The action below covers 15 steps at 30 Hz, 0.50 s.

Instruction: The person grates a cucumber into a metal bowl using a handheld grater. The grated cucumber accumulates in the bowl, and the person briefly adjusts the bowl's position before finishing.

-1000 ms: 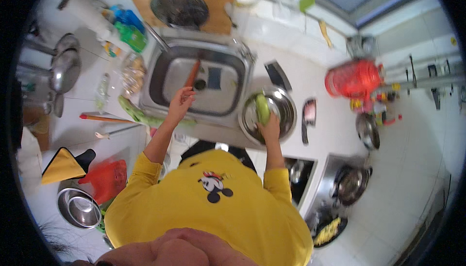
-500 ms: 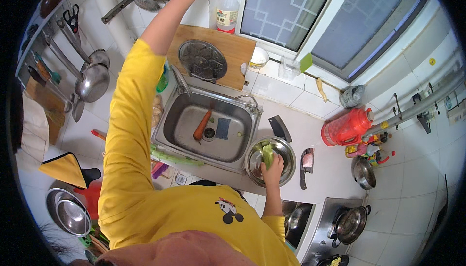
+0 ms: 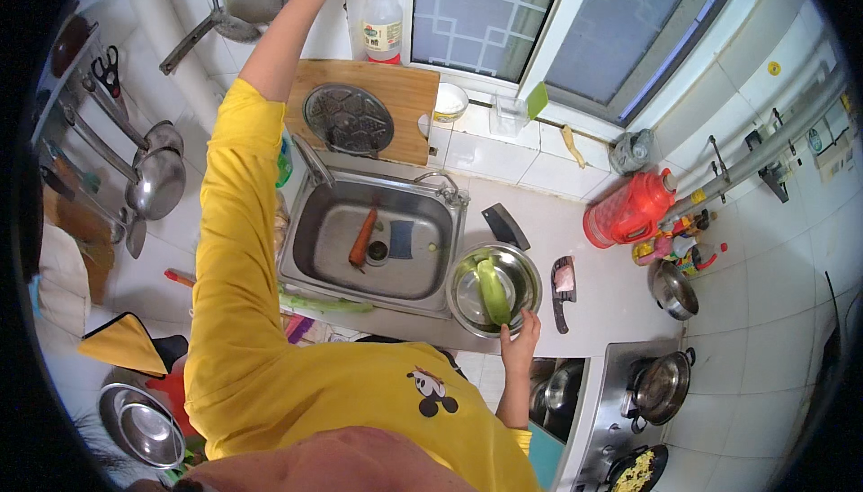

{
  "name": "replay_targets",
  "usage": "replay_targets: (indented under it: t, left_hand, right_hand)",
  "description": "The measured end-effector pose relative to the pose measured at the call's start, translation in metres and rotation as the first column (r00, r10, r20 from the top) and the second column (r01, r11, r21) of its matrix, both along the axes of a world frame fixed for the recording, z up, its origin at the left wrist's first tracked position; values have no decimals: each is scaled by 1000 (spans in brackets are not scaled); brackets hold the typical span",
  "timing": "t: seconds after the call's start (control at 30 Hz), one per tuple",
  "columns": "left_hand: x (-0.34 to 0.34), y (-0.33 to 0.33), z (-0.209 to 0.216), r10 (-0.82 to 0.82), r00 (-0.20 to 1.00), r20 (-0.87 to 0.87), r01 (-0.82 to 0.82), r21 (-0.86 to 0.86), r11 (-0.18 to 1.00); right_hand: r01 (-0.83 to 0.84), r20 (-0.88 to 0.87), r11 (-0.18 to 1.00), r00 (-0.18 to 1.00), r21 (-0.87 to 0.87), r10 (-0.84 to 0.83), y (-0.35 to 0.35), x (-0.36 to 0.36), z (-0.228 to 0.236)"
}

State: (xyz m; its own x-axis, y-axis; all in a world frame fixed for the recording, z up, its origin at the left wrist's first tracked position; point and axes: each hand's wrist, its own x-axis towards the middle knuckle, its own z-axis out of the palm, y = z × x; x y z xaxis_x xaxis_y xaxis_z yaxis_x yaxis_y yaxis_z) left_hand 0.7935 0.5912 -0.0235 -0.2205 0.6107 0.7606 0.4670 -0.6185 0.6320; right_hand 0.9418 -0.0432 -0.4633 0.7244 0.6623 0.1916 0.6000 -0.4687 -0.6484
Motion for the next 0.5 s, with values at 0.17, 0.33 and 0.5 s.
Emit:
replay_targets:
  t: [0.17,0.33,0.5]
  left_hand:
    - [-3,-3,26,-58,994,93,40,181,983]
    - [9,-34,-26,-473,872,127,471,51,881]
    - [32,-107,-160,-276,961,18,275,47,960]
  right_hand:
    - [-89,26,996,996,3,88,32,-6,9]
    - [-100,-317,961,931,259,182,79,-24,26]
    - [21,-629,901,723,434,286,91,-45,51]
